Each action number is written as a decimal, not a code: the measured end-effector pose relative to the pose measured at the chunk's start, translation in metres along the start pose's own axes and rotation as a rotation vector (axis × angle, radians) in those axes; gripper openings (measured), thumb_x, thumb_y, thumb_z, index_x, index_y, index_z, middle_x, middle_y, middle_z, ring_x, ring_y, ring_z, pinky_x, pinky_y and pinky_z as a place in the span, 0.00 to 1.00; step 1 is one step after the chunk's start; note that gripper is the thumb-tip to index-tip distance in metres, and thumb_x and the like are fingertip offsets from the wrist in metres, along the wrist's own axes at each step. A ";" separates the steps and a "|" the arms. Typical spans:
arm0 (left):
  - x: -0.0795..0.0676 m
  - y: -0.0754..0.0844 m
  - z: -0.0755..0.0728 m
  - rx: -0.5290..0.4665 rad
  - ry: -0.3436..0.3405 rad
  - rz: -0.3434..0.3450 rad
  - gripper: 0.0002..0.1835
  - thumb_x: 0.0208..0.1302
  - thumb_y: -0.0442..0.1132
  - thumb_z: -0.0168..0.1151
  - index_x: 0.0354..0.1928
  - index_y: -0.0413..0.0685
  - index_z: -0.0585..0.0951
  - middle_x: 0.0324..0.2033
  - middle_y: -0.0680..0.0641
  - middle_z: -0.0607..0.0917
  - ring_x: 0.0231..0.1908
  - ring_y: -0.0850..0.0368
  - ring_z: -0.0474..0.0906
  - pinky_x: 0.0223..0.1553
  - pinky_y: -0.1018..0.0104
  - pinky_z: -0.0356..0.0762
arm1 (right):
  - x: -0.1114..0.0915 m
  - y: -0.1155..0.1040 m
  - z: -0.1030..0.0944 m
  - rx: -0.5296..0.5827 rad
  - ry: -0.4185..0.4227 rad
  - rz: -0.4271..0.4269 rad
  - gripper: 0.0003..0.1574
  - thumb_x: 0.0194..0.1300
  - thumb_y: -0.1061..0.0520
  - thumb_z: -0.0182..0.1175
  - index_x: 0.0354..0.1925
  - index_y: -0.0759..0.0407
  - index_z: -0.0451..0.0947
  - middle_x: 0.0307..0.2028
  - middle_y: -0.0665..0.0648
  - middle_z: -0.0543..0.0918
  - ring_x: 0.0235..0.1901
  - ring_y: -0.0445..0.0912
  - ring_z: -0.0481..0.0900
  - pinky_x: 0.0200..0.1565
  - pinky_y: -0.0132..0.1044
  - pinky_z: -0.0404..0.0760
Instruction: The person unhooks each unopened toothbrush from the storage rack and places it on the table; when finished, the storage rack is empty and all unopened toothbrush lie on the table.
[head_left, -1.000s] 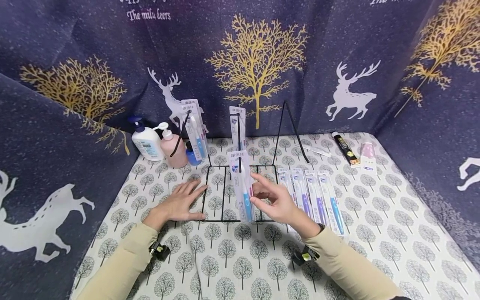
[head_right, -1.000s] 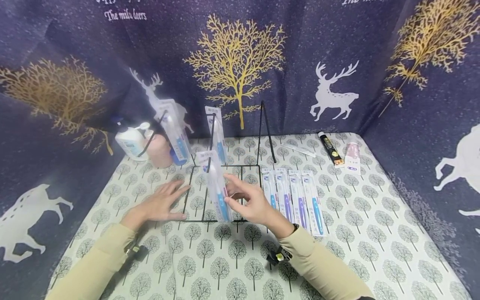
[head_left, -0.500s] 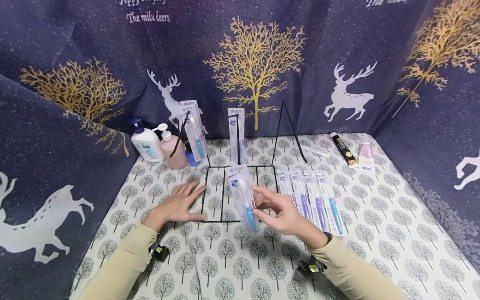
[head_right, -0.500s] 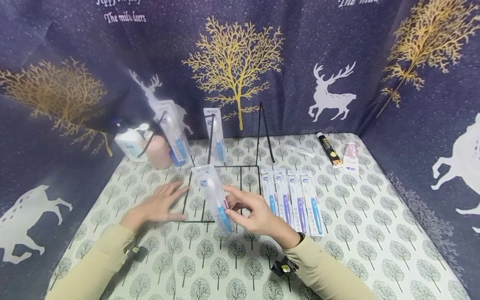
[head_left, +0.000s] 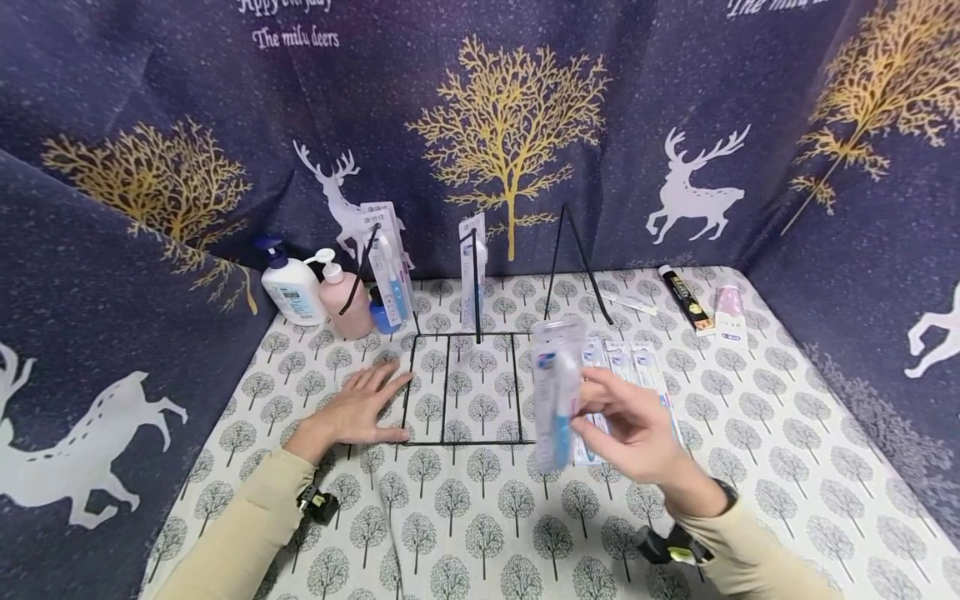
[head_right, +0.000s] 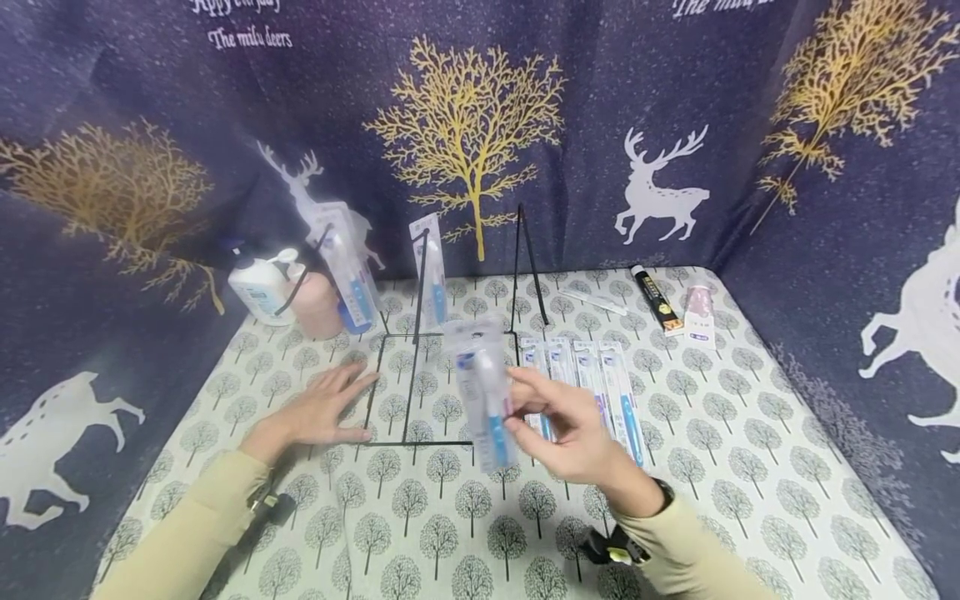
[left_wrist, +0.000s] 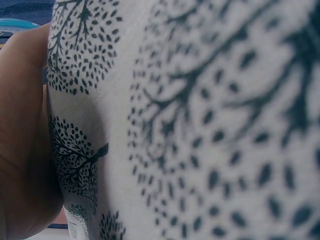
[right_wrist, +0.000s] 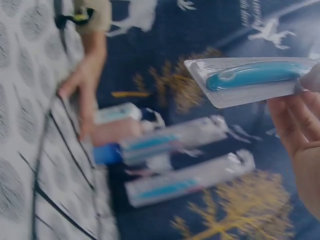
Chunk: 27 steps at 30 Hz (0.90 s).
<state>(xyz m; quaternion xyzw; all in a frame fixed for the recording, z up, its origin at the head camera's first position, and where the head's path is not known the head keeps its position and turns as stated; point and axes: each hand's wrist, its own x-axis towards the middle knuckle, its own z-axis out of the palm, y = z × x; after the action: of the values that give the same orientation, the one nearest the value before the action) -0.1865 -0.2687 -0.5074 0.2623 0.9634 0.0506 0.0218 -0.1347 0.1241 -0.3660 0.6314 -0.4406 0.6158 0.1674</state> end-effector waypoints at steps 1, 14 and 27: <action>0.000 0.000 0.000 0.000 -0.001 0.001 0.54 0.44 0.79 0.48 0.71 0.59 0.51 0.70 0.41 0.49 0.68 0.39 0.45 0.65 0.38 0.47 | 0.001 -0.005 -0.005 0.008 0.026 -0.014 0.36 0.52 0.79 0.52 0.59 0.85 0.51 0.47 0.70 0.78 0.44 0.51 0.80 0.42 0.34 0.82; 0.000 -0.001 0.000 0.003 0.008 0.017 0.53 0.45 0.78 0.48 0.70 0.59 0.52 0.70 0.41 0.49 0.67 0.38 0.47 0.64 0.37 0.48 | -0.038 -0.041 -0.088 -0.146 0.474 0.217 0.35 0.47 0.84 0.53 0.56 0.87 0.57 0.35 0.70 0.82 0.36 0.52 0.81 0.40 0.32 0.82; 0.000 -0.002 -0.001 0.004 0.000 0.015 0.53 0.45 0.78 0.47 0.71 0.60 0.50 0.70 0.42 0.48 0.68 0.40 0.46 0.65 0.38 0.47 | -0.114 -0.043 -0.147 -0.497 0.596 0.878 0.33 0.54 0.80 0.50 0.60 0.71 0.65 0.30 0.49 0.82 0.26 0.35 0.79 0.25 0.21 0.76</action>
<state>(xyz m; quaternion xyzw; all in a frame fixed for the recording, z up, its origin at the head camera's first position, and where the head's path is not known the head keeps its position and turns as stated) -0.1872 -0.2706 -0.5071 0.2693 0.9616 0.0488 0.0208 -0.1781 0.2988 -0.4304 0.1311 -0.7261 0.6566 0.1564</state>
